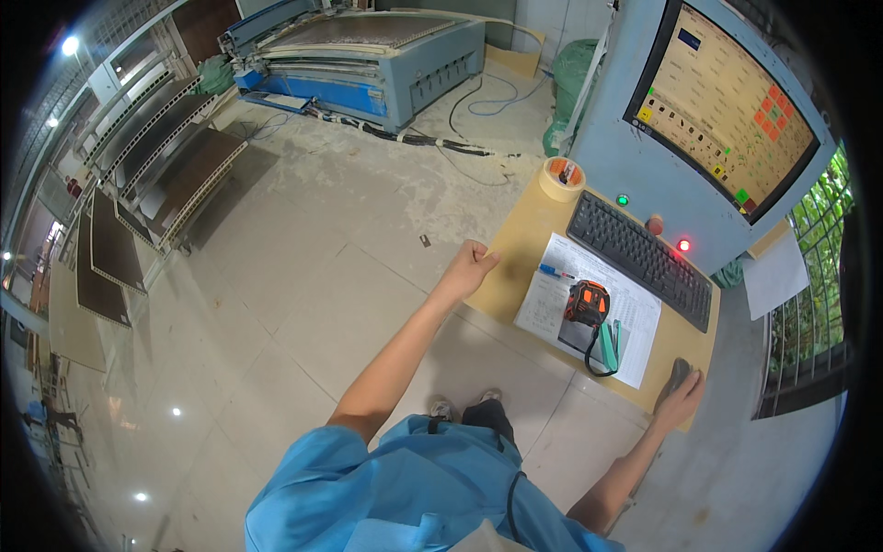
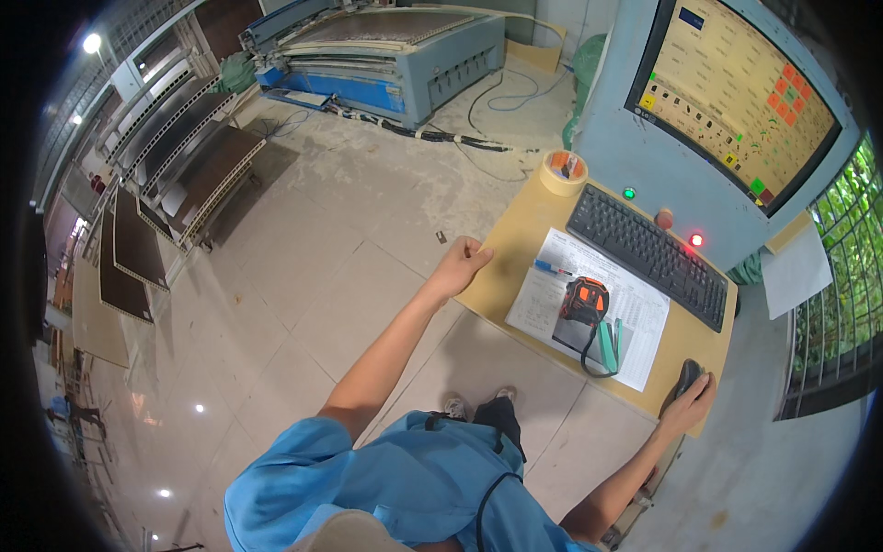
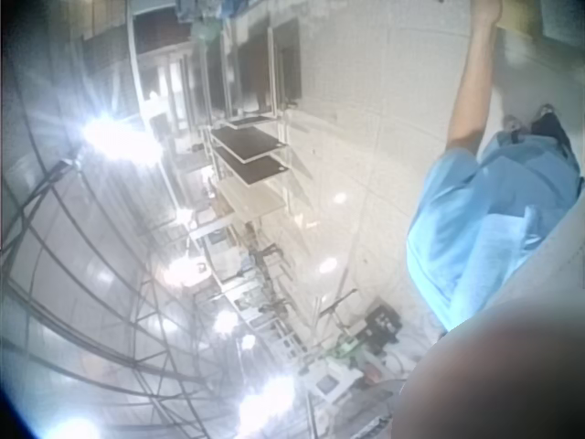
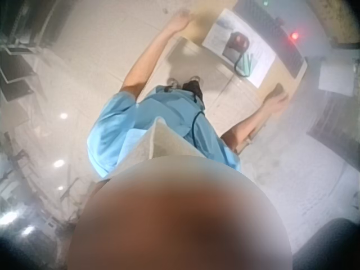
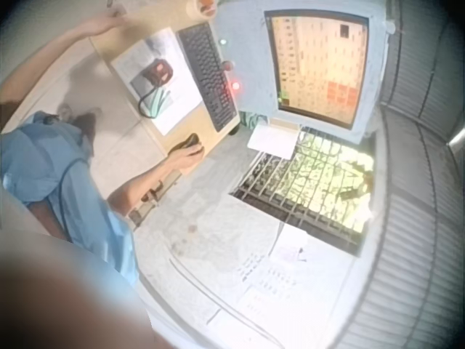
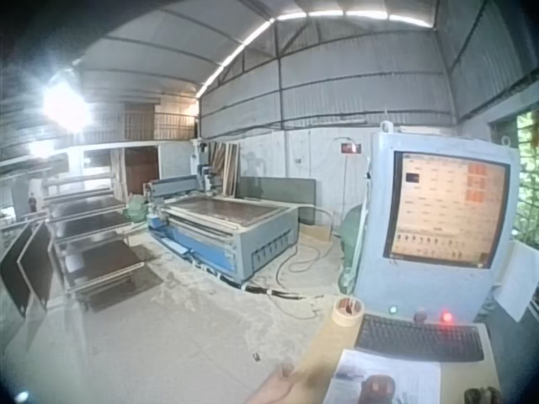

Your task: The person operates a computer mouse, then uses a tape measure to measure a wooden panel on a machine. They return to the desk, write on a paper, tear off a strip, and stick it onto the panel. Finally, they pick up a long metal frame from the floor.

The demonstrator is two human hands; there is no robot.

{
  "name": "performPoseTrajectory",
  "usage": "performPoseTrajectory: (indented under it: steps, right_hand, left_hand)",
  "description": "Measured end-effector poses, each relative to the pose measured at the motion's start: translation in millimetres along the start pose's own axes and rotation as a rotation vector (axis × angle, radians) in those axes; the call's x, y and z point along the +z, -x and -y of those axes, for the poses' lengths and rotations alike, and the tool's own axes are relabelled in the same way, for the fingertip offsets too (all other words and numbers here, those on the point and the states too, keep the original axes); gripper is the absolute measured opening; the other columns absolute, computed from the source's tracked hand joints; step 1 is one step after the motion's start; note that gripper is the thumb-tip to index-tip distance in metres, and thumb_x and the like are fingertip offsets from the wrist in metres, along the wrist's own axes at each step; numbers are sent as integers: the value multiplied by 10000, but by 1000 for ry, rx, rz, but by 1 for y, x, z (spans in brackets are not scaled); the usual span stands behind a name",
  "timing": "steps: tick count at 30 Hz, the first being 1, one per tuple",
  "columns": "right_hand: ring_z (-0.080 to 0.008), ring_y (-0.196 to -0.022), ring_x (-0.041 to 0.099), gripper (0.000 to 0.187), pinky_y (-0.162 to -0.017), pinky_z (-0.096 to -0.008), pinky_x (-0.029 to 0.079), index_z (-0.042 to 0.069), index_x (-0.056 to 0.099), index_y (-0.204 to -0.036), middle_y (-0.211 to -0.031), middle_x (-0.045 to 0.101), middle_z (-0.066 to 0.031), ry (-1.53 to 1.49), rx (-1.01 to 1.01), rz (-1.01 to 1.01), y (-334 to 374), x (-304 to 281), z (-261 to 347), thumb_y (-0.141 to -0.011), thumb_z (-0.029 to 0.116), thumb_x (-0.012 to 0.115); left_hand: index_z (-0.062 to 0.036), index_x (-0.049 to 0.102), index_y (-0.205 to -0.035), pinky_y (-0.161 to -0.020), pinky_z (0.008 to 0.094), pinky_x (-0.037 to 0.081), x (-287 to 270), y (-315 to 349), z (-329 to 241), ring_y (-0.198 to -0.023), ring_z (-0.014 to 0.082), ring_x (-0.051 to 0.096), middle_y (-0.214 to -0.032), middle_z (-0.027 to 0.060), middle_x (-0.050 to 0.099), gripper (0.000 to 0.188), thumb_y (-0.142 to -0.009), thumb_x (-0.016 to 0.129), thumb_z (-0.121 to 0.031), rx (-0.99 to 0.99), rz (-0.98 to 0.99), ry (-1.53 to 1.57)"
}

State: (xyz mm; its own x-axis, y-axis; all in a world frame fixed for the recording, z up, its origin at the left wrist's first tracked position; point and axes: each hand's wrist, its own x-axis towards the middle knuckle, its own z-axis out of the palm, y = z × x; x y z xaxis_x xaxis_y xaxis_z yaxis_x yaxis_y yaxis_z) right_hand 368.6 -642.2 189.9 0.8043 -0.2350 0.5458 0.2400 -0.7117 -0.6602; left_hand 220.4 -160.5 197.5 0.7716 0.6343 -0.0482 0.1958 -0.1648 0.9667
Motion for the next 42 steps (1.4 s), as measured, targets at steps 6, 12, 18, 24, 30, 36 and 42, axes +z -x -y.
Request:
performPoseTrajectory:
  steps: [6,12,18,24,30,36,42]
  right_hand:
    - [-383,-1229,610,553,-1059,-421,457,-73,608,-1338,-1328,649,-246,9,20,13,0,0,-7,-1115,409,455]
    - [-395,-1223,609,551,-1059,-432,457,-78,610,-1327,-1318,650,-257,8,19,10,-1,2,-6,-1123,402,433]
    - [-403,-1223,603,563,-1061,-435,454,-80,609,-1323,-1314,648,-259,-3,39,12,0,-1,-4,-1127,411,416]
    - [-405,-1218,606,559,-1055,-438,457,-84,616,-1309,-1308,649,-263,19,-13,-3,1,0,-7,-1130,403,408]
    - [-406,-1210,611,551,-1051,-439,461,-89,619,-1301,-1300,653,-267,27,-30,-18,2,0,-12,-1131,390,408]
    - [-402,-1208,613,549,-1052,-440,458,-88,620,-1302,-1286,660,-267,22,-6,-24,2,1,-7,-1129,389,411]
    - [-415,-1225,605,584,-1056,-451,451,-91,625,-1305,-1307,651,-277,42,17,-1,3,-1,0,-1127,415,392]
  left_hand:
    - [-29,586,-1208,-938,309,470,-9,65,-63,-1076,172,578,-1185,79,607,240,-1015,626,-165,295,-91,465]
    - [-38,684,-1118,-910,390,523,-11,177,-161,-1014,241,667,-1079,79,694,169,-987,676,-145,662,1055,673]
    - [67,694,-1139,-846,454,512,35,245,-202,-968,298,669,-1087,178,712,494,-1010,677,-409,842,1473,1102]
    - [78,676,-1201,-876,467,505,86,271,-184,-1042,313,683,-1175,238,713,579,-994,686,-463,855,1792,1034]
    - [72,676,-1194,-883,460,505,136,291,-159,-1042,311,681,-1168,229,711,546,-998,675,-438,954,1867,1007]
    - [66,675,-1188,-891,453,504,151,297,-155,-1041,309,680,-1161,219,709,514,-1003,665,-413,1022,1849,1008]
    - [60,675,-1181,-899,446,504,158,299,-152,-1040,306,678,-1153,209,707,481,-1007,654,-388,1070,1829,1005]
